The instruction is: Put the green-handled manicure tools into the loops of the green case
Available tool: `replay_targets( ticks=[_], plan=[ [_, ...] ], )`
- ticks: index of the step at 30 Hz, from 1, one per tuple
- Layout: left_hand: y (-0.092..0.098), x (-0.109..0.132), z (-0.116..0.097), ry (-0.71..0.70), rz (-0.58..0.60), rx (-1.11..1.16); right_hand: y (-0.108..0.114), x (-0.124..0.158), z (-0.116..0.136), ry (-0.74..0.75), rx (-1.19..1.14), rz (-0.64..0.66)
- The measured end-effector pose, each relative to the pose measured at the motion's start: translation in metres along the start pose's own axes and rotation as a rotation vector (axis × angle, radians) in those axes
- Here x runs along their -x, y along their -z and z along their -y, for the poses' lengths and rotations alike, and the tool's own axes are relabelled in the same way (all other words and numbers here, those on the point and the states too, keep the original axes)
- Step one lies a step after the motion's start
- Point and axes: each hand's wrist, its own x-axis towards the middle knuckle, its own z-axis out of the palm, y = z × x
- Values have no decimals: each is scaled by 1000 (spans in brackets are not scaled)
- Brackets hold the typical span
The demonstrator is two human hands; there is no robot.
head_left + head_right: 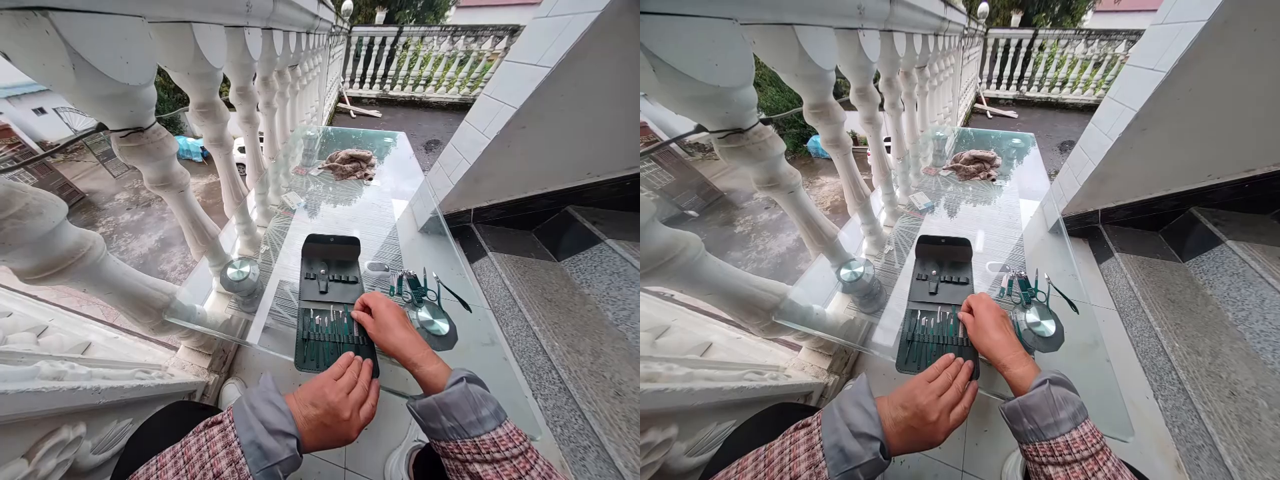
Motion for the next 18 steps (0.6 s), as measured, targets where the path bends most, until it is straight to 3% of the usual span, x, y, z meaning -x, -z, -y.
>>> replay_targets(
  ticks=[6, 18],
  plan=[
    [2, -1, 1, -20, 34, -7, 0, -1, -1, 12, 6, 2],
    [7, 1, 2, -132, -53, 47, 8, 9, -8, 31, -73, 86]
  ],
)
